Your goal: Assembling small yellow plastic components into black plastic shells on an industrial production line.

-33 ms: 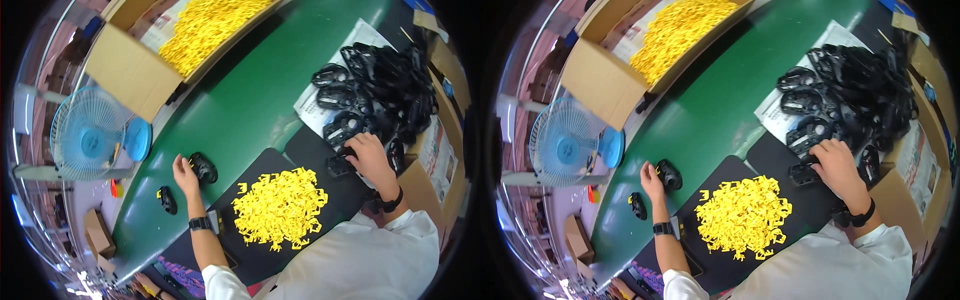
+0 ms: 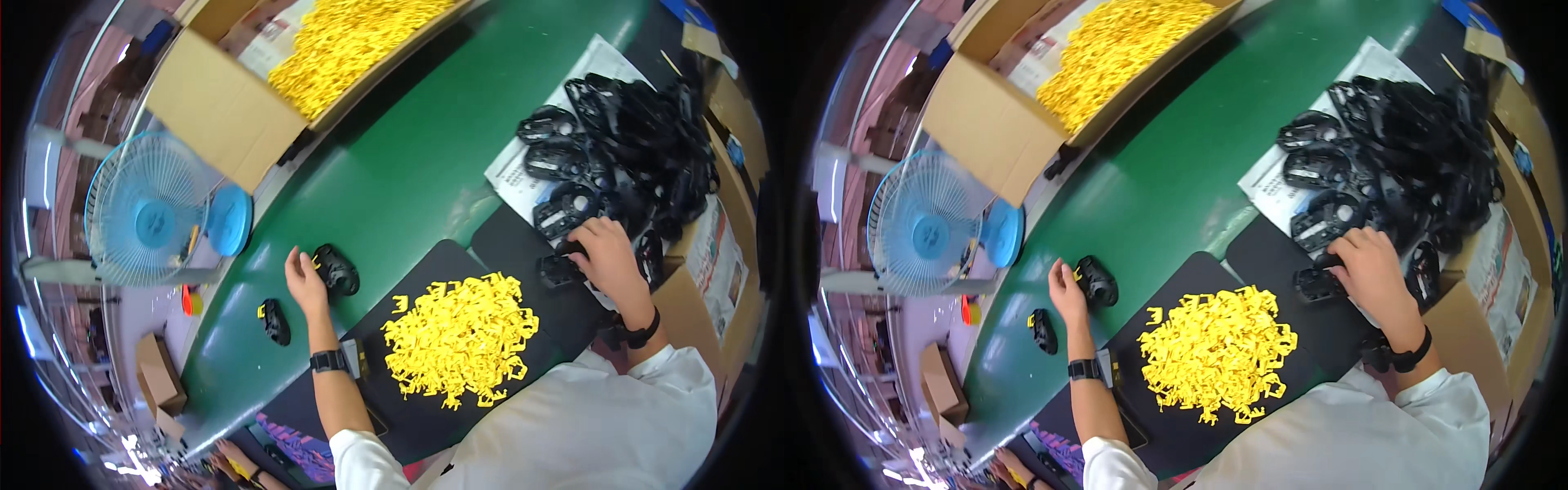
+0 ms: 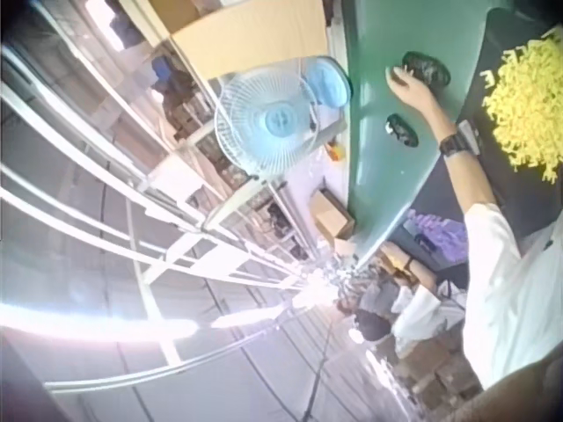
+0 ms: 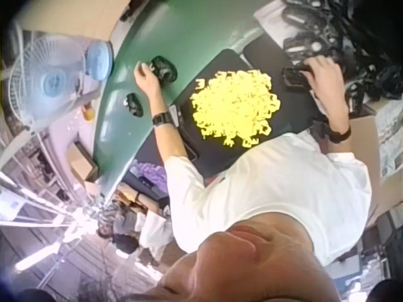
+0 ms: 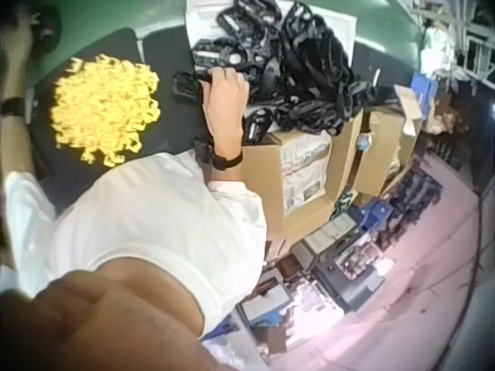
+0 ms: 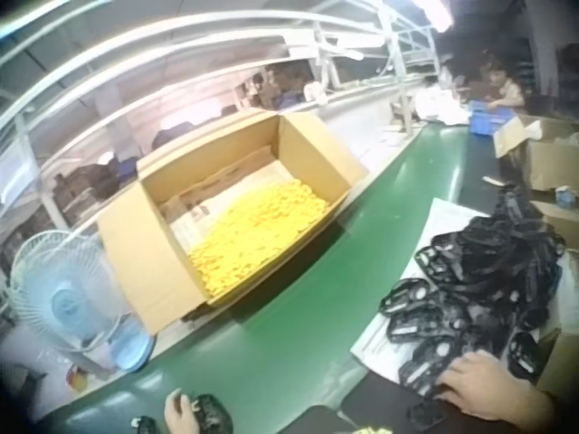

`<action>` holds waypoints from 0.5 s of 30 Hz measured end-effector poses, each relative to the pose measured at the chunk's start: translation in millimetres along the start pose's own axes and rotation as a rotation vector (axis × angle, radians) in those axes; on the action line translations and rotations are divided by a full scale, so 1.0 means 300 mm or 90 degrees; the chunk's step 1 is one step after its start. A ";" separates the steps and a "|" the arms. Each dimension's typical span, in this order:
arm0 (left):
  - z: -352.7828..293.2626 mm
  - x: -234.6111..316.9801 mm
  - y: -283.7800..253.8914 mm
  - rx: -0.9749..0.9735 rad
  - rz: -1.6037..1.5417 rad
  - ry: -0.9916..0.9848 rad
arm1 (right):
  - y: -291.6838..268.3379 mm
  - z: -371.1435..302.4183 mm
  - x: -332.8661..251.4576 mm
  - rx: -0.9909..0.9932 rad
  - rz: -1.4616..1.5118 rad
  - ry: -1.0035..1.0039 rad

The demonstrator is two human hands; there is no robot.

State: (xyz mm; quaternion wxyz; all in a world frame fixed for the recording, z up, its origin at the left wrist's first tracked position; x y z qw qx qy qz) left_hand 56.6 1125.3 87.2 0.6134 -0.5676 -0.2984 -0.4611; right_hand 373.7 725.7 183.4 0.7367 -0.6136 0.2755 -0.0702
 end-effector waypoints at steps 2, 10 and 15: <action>-0.021 0.018 -0.110 0.045 0.085 0.047 | 0.023 0.044 -0.030 0.040 0.044 -0.051; -0.466 0.416 -0.168 -0.221 -0.194 0.125 | 0.165 -0.064 0.256 0.047 0.207 0.076; -0.734 0.402 -0.246 -0.405 -0.217 0.026 | 0.037 0.043 0.108 -0.124 0.151 -0.038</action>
Point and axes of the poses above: each hand's wrist, its own z-axis towards the middle knuckle, its own y-axis out of the palm, x = y × z, the point moved 1 cm from there along z, towards the middle knuckle, and after that the axes turned 1 degree about z, right-handed, at the moved point
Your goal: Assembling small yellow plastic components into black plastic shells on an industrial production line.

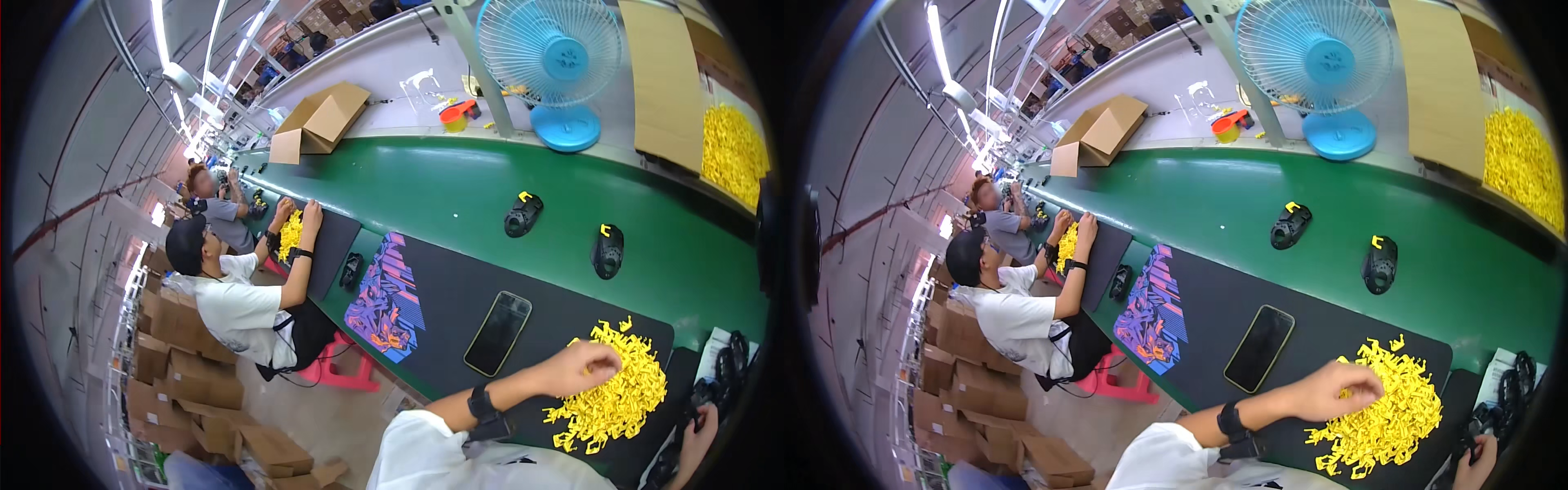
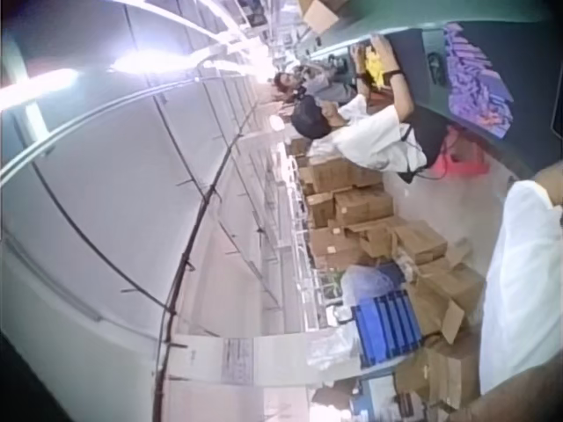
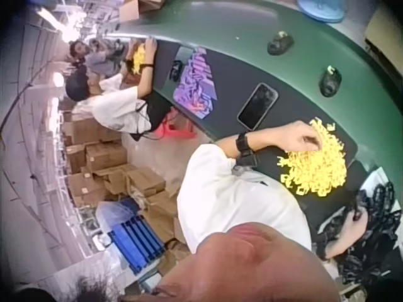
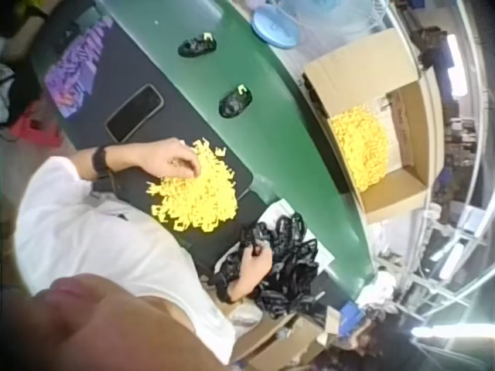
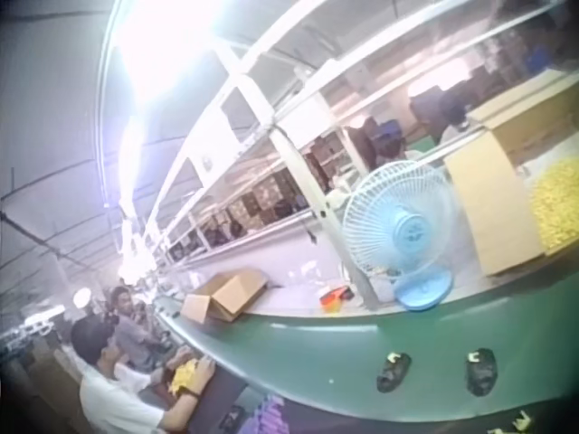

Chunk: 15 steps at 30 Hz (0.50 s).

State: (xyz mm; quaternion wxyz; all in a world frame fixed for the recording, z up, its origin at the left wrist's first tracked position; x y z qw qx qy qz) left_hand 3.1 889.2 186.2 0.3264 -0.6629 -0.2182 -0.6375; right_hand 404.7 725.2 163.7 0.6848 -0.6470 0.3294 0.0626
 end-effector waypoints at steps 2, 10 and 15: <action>-0.051 -0.026 0.035 -0.067 -0.097 -0.051 | -0.032 0.023 -0.184 0.036 -0.003 -0.061; -0.223 -0.141 0.186 0.029 -0.576 0.045 | 0.299 -0.155 -0.860 0.090 0.122 -0.524; -0.382 -0.189 0.091 0.261 -0.430 0.041 | 0.336 -0.098 -0.935 -0.405 0.234 -0.593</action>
Point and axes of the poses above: each hand's wrist, its own z-axis towards the middle knuckle, its own y-axis out of the palm, x = y × z, the point moved 1 cm from there along z, towards the middle knuckle, and after that the axes turned 1 degree about z, right-handed, at the moved point
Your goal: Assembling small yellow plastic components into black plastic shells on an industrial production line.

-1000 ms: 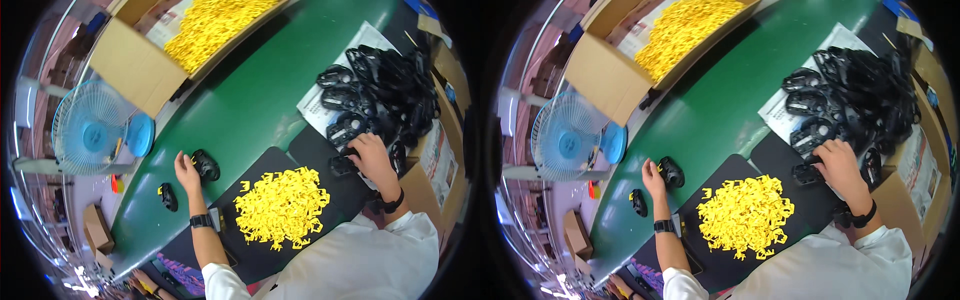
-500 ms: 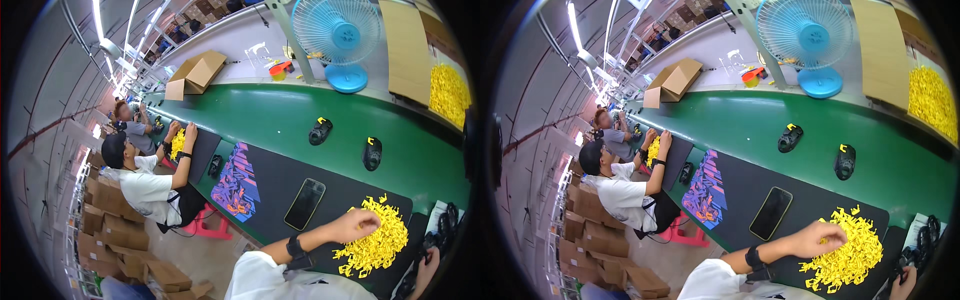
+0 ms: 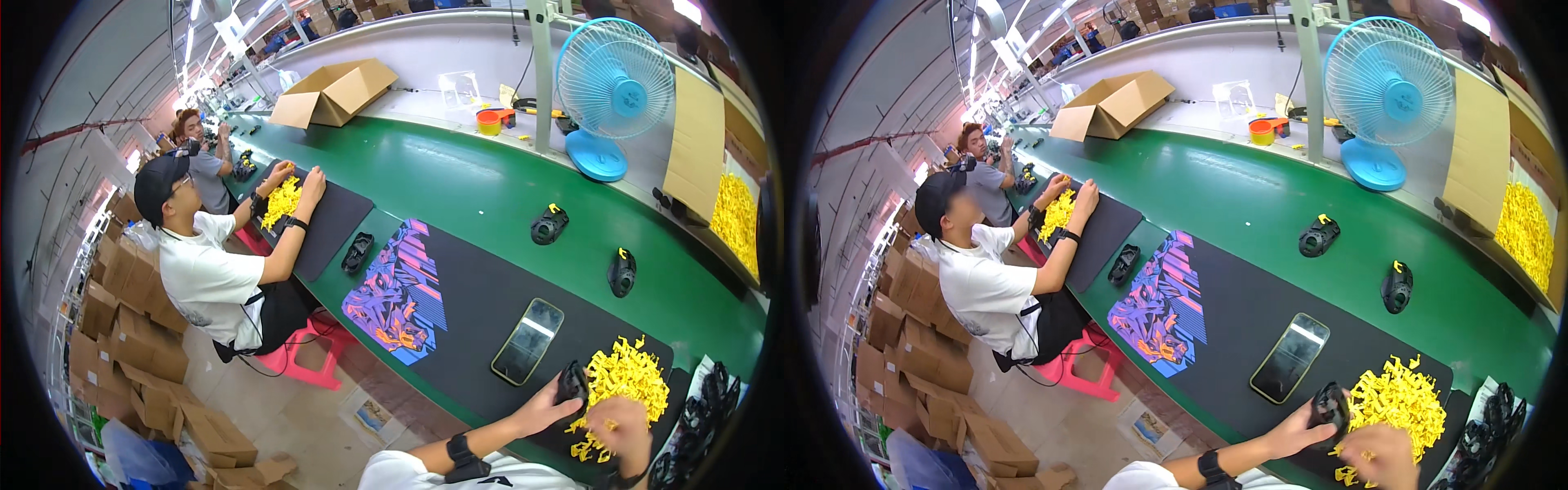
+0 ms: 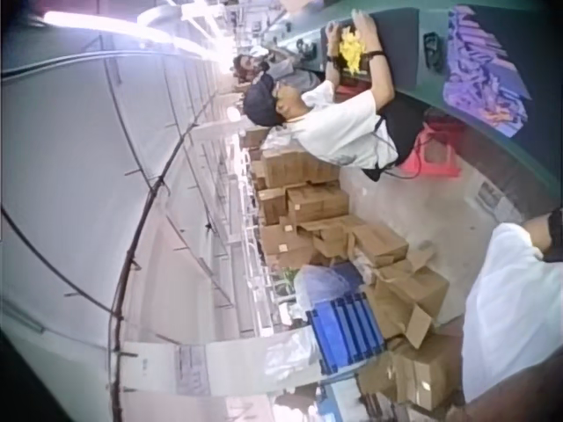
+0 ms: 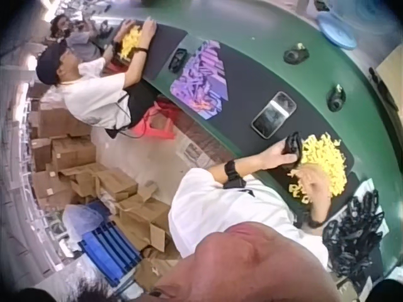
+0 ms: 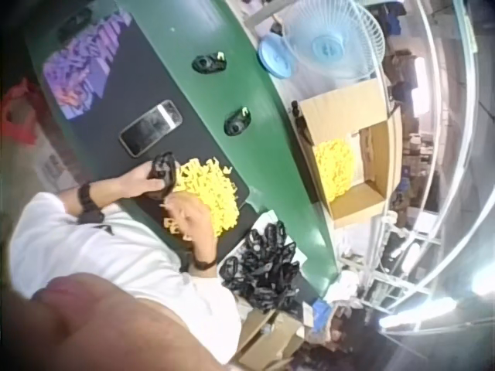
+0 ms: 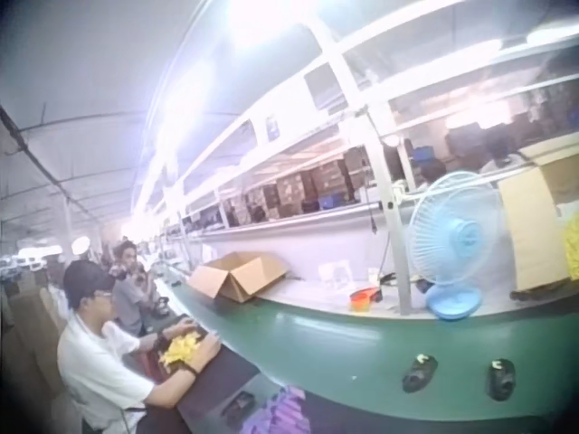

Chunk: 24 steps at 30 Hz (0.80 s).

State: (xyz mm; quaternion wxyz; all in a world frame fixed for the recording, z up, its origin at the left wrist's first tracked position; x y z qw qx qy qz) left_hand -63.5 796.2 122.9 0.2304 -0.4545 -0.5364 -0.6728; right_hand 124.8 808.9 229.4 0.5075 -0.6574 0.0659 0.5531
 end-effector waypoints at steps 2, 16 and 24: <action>-0.072 -0.024 -0.060 -0.068 -0.064 -0.050 | -0.074 0.018 0.168 0.174 -0.149 0.045; -0.150 0.049 -0.226 -0.131 -0.234 -0.106 | -0.184 0.169 0.411 0.069 -0.310 0.286; -0.141 0.092 -0.238 -0.166 -0.194 -0.102 | -0.206 0.108 0.314 0.376 -0.101 0.348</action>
Point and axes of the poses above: each hand's wrist, its own z-axis towards the middle knuckle, its own y-axis out of the palm, x = y × z, the point moved 1 cm from there along z, towards the middle knuckle, and after that the axes turned 1 degree about z, right-handed, at the moved point
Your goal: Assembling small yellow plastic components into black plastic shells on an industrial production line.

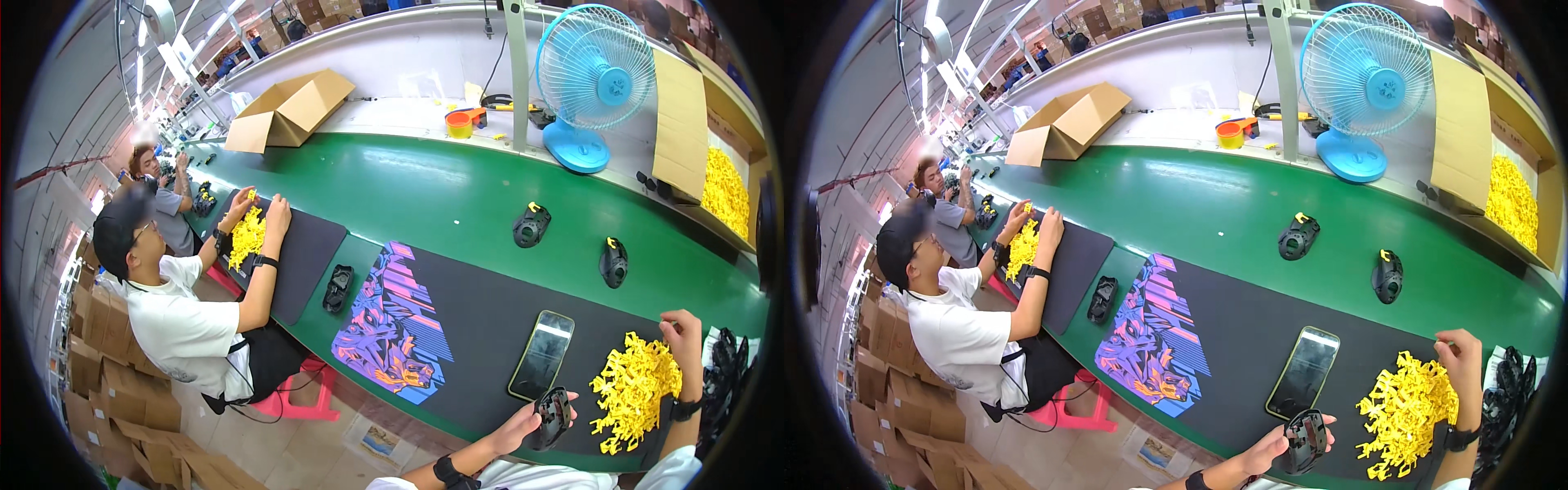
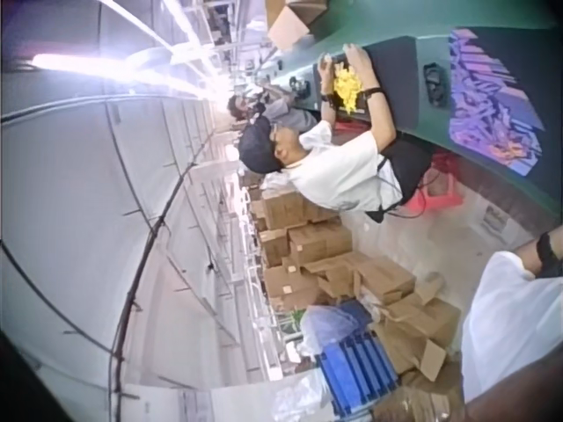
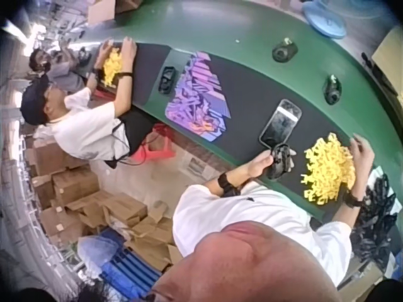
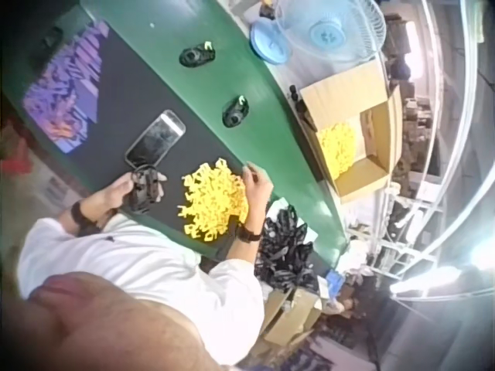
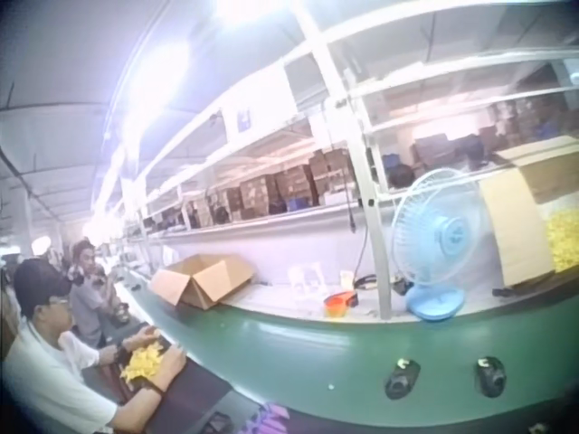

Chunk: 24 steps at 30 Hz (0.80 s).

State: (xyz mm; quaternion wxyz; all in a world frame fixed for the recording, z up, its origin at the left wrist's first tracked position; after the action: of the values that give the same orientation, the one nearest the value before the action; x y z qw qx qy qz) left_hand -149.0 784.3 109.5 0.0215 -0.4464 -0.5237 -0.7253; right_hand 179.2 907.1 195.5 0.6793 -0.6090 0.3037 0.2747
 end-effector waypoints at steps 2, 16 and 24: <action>0.007 0.001 0.017 -0.009 -0.028 -0.005 | -0.004 -0.051 -0.003 -0.007 0.092 0.013; 0.220 0.088 0.184 0.057 0.298 0.167 | 0.062 -0.374 -0.295 0.049 0.303 -0.210; 0.377 -0.022 0.266 -0.005 0.387 0.168 | -0.002 -0.496 -0.187 0.134 0.316 -0.243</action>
State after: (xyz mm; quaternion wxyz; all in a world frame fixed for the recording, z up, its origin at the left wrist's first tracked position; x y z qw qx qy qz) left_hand -34.6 833.5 170.2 0.3030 -0.4844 -0.3566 -0.7392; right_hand 131.0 759.0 226.8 0.6951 -0.3806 0.3369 0.5084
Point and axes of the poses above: each hand's wrist, its own z-axis towards the middle knuckle, its own y-axis out of the palm, x = y × z, the point moved 1 cm from there along z, towards the middle knuckle, and after that the axes turned 1 degree about z, right-handed, at the moved point
